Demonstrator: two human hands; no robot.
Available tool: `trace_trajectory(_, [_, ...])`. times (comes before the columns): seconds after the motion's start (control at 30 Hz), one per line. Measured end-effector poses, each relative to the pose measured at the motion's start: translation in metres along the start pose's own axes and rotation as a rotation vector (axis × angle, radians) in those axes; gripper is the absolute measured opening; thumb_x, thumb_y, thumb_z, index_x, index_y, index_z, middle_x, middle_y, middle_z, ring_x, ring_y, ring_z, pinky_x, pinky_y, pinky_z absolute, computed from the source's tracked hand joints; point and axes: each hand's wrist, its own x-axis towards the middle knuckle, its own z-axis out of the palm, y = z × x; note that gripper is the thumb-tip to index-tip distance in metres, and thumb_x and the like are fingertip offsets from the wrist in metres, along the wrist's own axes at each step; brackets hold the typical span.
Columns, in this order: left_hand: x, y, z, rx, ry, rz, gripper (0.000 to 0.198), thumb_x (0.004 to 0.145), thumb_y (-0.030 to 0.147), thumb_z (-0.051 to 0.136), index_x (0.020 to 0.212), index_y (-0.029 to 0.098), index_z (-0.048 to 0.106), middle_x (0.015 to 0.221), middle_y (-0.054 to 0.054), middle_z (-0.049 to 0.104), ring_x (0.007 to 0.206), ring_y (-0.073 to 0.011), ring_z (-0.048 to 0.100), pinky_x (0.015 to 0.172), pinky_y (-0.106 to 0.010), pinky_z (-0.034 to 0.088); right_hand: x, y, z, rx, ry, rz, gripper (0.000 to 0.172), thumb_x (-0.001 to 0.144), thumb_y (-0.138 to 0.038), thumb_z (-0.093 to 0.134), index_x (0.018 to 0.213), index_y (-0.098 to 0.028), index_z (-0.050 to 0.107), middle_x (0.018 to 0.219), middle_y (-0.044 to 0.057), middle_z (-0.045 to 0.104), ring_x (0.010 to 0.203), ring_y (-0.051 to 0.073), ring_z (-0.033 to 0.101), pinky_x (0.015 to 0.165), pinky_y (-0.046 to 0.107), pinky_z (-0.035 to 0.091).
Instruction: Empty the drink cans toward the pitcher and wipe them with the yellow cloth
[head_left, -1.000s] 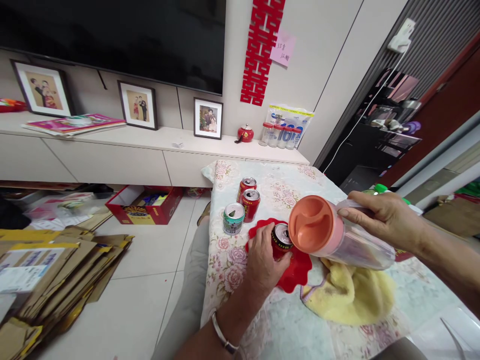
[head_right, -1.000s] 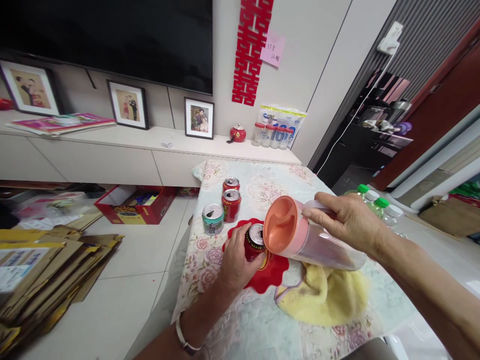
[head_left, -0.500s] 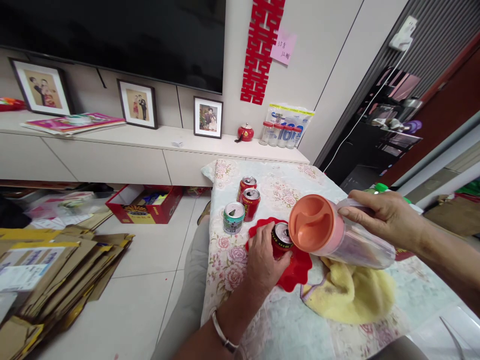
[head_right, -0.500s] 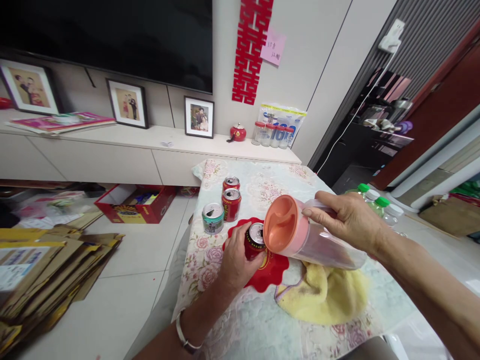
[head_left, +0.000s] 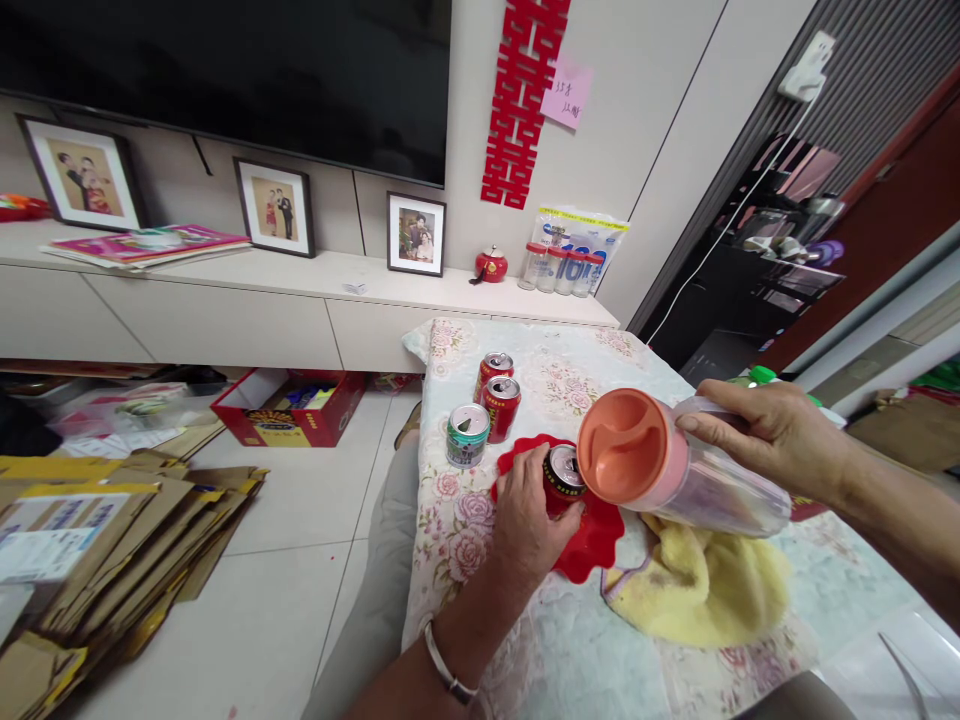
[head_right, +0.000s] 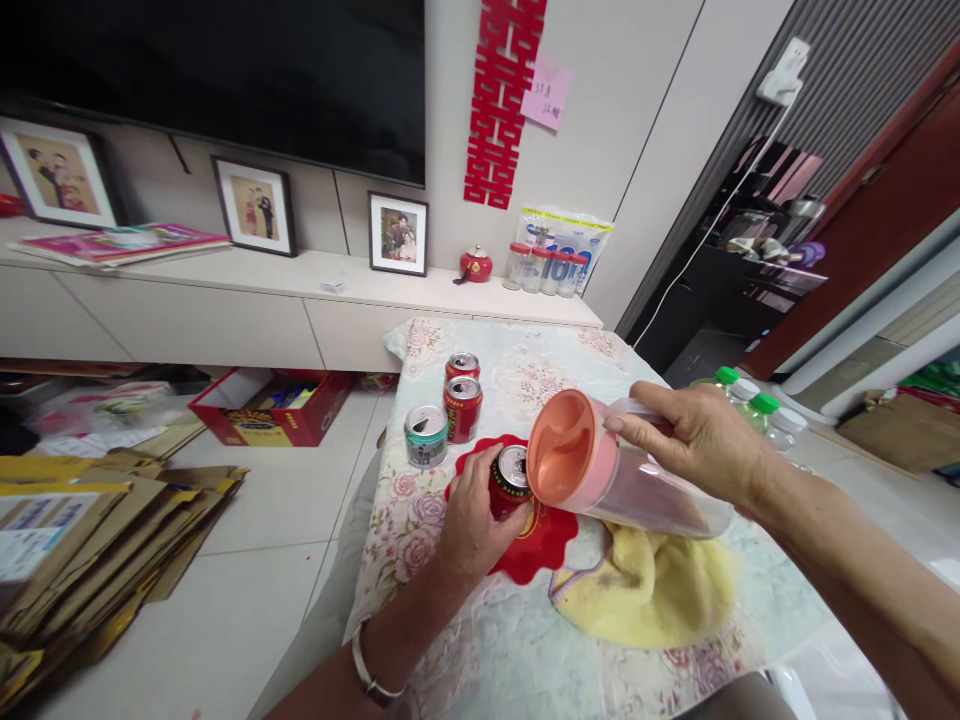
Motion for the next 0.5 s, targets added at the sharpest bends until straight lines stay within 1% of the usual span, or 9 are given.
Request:
trace_trajectory(0.13, [0.0004,-0.0003,-0.0006,-0.005,-0.005,-0.005,0.080,0.073,0.013,0.084,0.145,0.024,0.051,0.139,-0.014,0.074,0.132,-0.0378,0.071,0.108,-0.059,0.061,0.0008,0.0042,-0.0006,-0.015,0.006,0.010,0.056,0.108,-0.069,0.052,0.075,-0.024,0.049,0.057,-0.006,0.040,0.051,0.012,0.039,0.053,0.028,0.031])
trace_trajectory(0.23, [0.0007,-0.0005,-0.0014,-0.010,-0.017,-0.005,0.079,0.073,0.013,0.083,0.145,0.023,0.051,0.139,-0.015,0.074,0.132,-0.0384,0.071,0.108,-0.060,0.060,0.0010,0.0014,-0.0011,-0.024,-0.011,0.005,0.057,0.109,-0.070,0.051,0.075,-0.024,0.049,0.057,-0.006,0.041,0.050,0.012,0.040,0.053,0.028,0.031])
trace_trajectory(0.3, [0.0008,-0.0004,-0.0013,-0.011,-0.021,-0.009,0.079,0.073,0.013,0.083,0.145,0.022,0.051,0.139,-0.015,0.074,0.132,-0.0386,0.071,0.108,-0.061,0.060,0.0007,-0.0018,-0.0016,-0.031,0.001,0.018,0.058,0.109,-0.071,0.048,0.075,-0.024,0.048,0.057,-0.006,0.040,0.051,0.012,0.039,0.053,0.028,0.031])
trace_trajectory(0.37, [0.0007,-0.0002,-0.0008,-0.012,-0.020,-0.018,0.079,0.073,0.013,0.082,0.145,0.023,0.052,0.139,-0.015,0.074,0.132,-0.0383,0.071,0.109,-0.060,0.060,0.0005,-0.0039,-0.0021,-0.033,0.015,0.028,0.059,0.110,-0.072,0.047,0.075,-0.024,0.047,0.057,-0.006,0.039,0.052,0.012,0.039,0.055,0.029,0.031])
trace_trajectory(0.5, [0.0002,-0.0002,0.0002,-0.015,-0.020,-0.030,0.080,0.073,0.014,0.083,0.145,0.025,0.052,0.140,-0.014,0.074,0.134,-0.0380,0.070,0.111,-0.060,0.059,0.0009,-0.0020,-0.0028,-0.026,-0.003,0.005,0.058,0.109,-0.071,0.049,0.074,-0.024,0.049,0.056,-0.006,0.040,0.050,0.012,0.038,0.053,0.029,0.031])
